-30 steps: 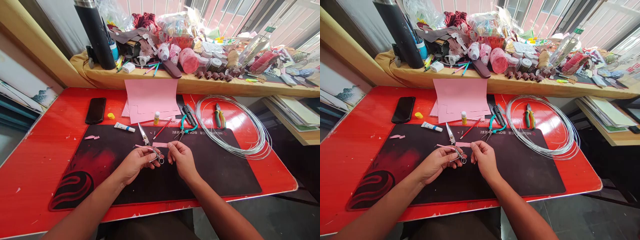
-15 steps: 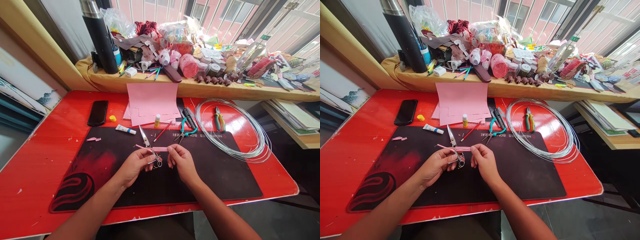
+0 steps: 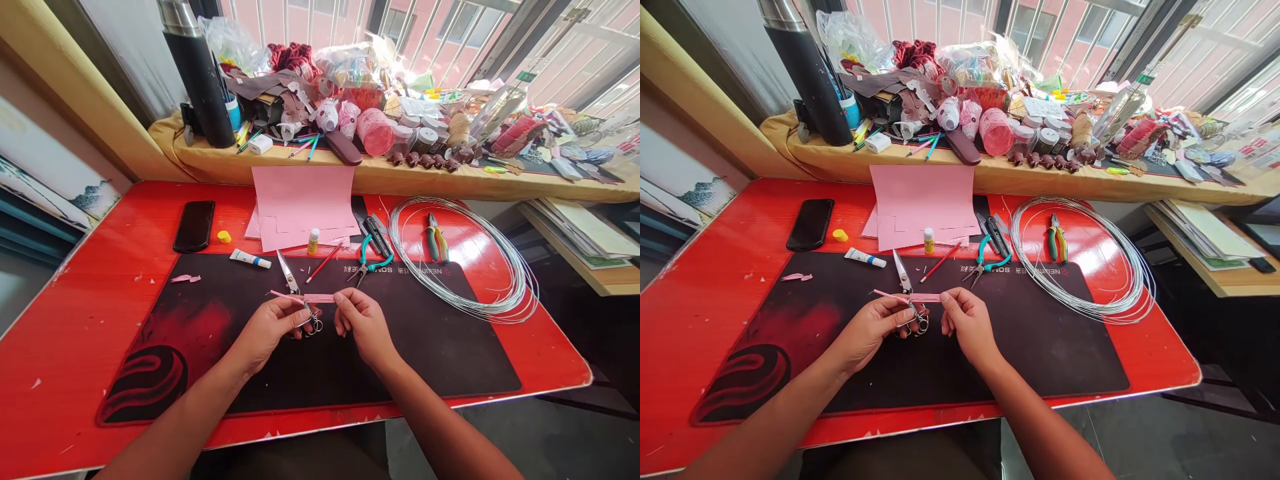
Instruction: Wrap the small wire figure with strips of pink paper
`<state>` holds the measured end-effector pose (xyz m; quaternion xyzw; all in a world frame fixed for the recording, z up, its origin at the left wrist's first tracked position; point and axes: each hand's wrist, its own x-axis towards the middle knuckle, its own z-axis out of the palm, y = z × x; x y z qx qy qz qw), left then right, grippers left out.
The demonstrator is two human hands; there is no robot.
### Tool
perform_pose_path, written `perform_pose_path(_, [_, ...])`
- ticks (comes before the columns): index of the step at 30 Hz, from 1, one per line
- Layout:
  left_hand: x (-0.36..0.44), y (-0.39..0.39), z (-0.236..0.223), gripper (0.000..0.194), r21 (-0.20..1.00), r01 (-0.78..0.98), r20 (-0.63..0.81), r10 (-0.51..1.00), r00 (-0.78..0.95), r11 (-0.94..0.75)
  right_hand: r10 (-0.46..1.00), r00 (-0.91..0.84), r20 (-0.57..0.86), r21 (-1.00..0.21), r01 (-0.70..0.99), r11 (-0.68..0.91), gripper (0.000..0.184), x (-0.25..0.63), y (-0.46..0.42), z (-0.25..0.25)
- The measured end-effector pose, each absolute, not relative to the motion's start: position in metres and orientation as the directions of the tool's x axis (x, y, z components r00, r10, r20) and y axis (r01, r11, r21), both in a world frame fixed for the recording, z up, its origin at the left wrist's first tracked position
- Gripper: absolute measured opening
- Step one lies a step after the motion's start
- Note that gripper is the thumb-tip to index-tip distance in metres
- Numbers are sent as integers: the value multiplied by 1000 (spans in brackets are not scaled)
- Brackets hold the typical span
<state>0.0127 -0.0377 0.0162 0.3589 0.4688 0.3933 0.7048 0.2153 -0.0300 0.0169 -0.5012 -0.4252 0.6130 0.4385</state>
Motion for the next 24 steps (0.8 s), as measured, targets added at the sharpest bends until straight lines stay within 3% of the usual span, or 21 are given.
perform_pose_path(8, [12,-39,11,35,825,-321,-424,885,193,465,961,-119,-250,-960,-99,-262,38,214,-31,17])
perform_pose_path(24, [15,-35,11,32,809,-334,-449,875,180,484,960,-125,-250,-952,-148,-268,37,212,-28,13])
